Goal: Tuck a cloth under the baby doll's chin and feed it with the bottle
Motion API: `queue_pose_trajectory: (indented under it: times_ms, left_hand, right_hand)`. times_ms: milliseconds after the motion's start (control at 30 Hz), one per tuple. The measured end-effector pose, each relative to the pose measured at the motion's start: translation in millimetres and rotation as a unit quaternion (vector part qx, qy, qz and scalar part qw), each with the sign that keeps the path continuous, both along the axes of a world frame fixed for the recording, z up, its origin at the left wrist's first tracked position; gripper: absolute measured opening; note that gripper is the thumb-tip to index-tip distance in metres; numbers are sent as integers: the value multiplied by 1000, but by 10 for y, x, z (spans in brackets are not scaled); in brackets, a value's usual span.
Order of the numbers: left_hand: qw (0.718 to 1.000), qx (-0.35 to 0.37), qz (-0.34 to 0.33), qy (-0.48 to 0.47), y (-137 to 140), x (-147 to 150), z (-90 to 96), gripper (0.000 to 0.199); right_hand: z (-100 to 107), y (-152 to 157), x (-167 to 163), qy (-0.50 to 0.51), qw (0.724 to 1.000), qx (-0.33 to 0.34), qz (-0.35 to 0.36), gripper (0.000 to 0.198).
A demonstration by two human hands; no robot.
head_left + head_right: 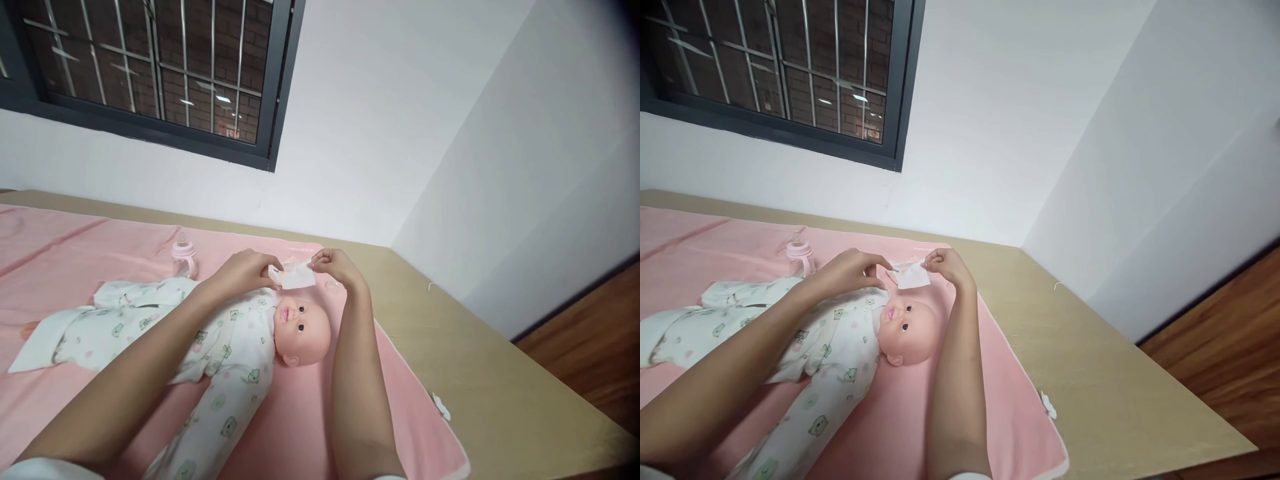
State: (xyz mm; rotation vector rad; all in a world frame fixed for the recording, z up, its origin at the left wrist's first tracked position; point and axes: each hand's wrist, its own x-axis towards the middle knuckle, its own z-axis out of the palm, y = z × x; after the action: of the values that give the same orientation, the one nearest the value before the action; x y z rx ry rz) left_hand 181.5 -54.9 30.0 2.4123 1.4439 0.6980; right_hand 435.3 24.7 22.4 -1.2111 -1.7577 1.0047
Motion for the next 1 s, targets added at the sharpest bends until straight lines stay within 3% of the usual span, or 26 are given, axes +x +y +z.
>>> queue_pose_trajectory:
  times_ms: [200, 367, 467, 667, 833, 1000]
  left_hand:
    - [996, 36, 17, -85, 27, -79, -23, 39]
    - [979, 145, -24, -139, 88, -134, -80, 58]
    - [977, 164, -35, -133, 110, -153, -86, 62]
    - [982, 108, -45, -150, 68, -203, 22, 24]
    - [981, -7, -35, -193, -12, -229, 126, 23]
    - [970, -18, -37, -239, -33, -254, 139, 27]
  right_hand:
    - [225, -209, -356, -102, 990, 96, -10, 3]
    - [348, -448, -553, -164, 971, 169, 38, 22]
    - [409, -582, -635, -185, 961, 192, 68, 27]
    - [496, -755, -675, -206, 949, 216, 103, 29]
    - [533, -791, -619, -180, 949, 216, 142, 28]
    - [539, -766, -544, -179, 955, 198, 129, 29]
